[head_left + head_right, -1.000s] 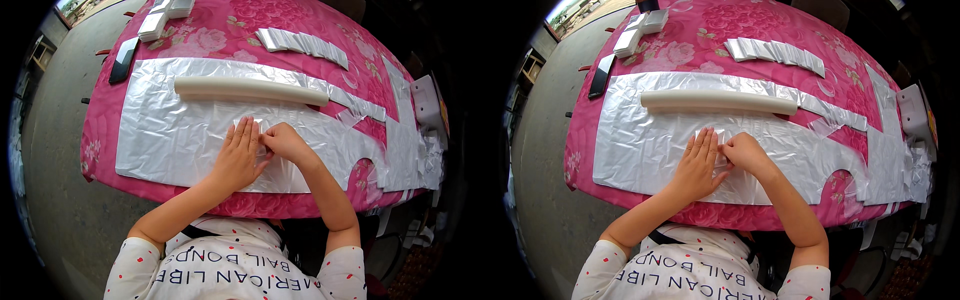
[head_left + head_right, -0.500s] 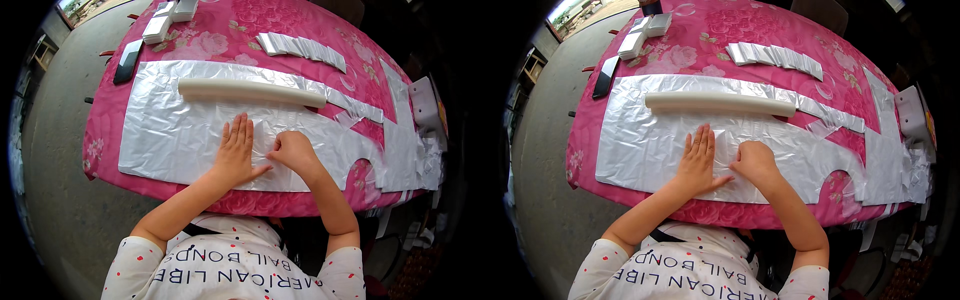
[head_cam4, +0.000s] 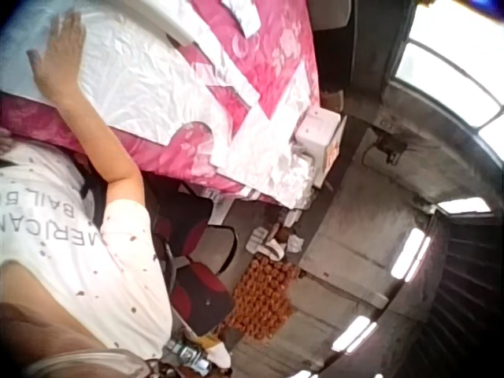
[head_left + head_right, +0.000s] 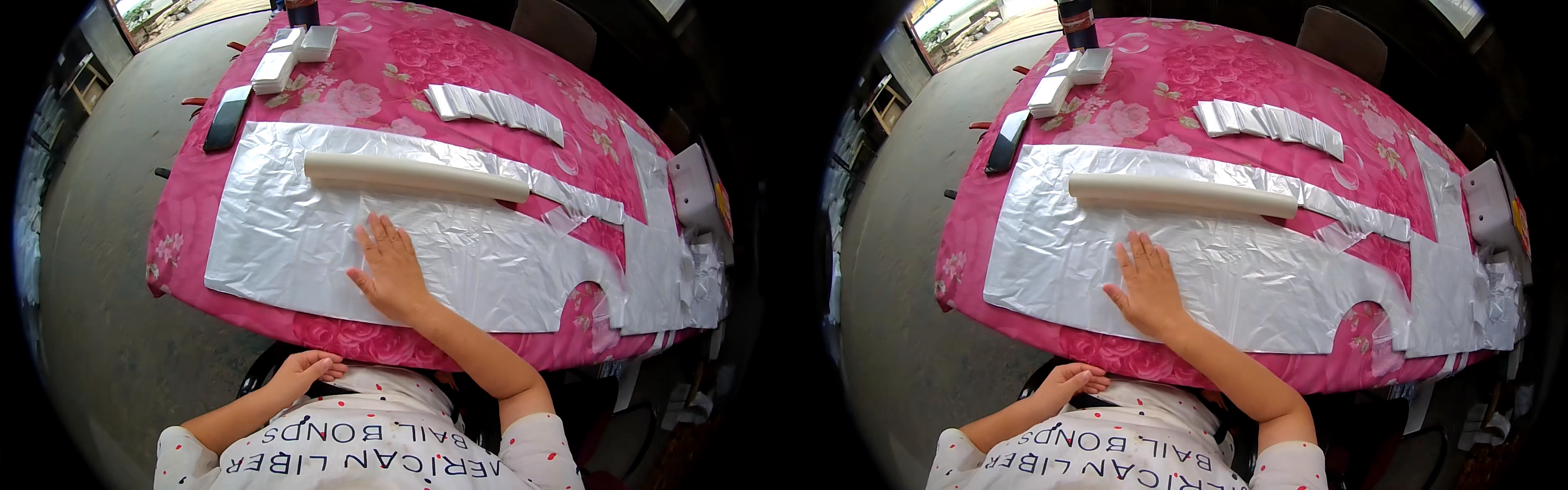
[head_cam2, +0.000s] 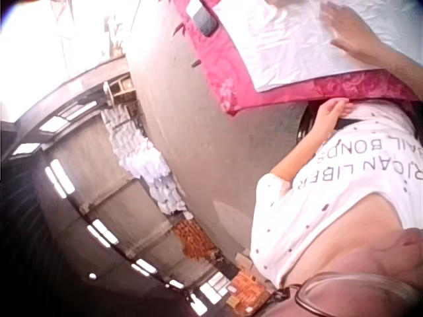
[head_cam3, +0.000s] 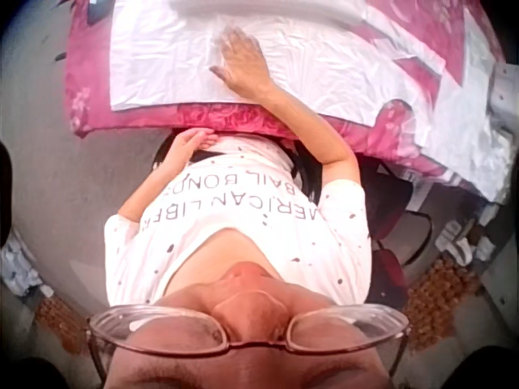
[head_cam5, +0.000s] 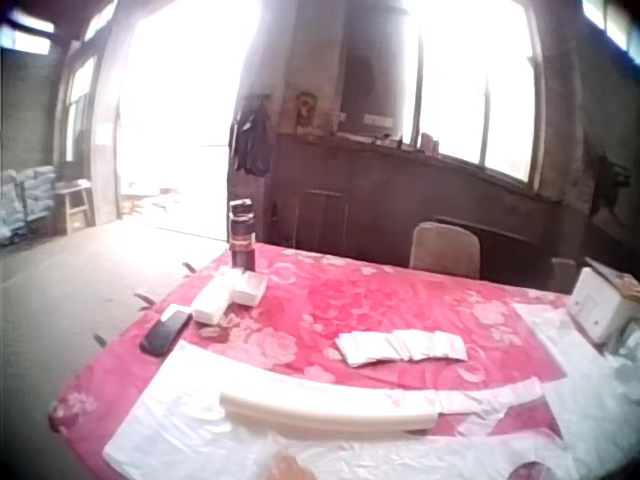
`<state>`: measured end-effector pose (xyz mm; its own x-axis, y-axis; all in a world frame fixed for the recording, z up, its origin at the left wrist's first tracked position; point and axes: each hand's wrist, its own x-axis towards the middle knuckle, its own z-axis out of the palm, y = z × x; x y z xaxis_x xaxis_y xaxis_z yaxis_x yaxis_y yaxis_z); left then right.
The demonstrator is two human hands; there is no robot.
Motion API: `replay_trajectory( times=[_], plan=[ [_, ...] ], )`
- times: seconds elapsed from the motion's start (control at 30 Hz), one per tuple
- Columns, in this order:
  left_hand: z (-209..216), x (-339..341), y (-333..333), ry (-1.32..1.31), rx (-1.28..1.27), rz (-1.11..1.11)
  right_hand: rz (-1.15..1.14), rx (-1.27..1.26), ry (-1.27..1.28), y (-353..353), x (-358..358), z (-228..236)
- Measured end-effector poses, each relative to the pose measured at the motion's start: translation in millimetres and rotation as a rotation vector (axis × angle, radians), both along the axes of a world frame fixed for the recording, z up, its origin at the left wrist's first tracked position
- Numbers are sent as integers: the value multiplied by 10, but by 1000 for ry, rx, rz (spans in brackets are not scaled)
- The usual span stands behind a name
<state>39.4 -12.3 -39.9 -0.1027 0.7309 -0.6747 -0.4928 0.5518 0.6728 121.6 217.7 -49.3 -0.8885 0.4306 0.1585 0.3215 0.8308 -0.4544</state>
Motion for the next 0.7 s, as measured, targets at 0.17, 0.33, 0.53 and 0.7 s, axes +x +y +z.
replay_trajectory(
  times=[0.17,0.33,0.53,0.7],
  plan=[
    [-139,20,-285,-58,-135,368,229,-318,49,-988,-51,32],
    [39,-17,-240,488,5,53,547,-337,160,-1067,-2,174],
    [452,-149,254,1169,366,-276,632,-46,0,-233,262,379],
    [295,-362,449,1557,553,-275,214,-310,337,835,616,633]
  ],
)
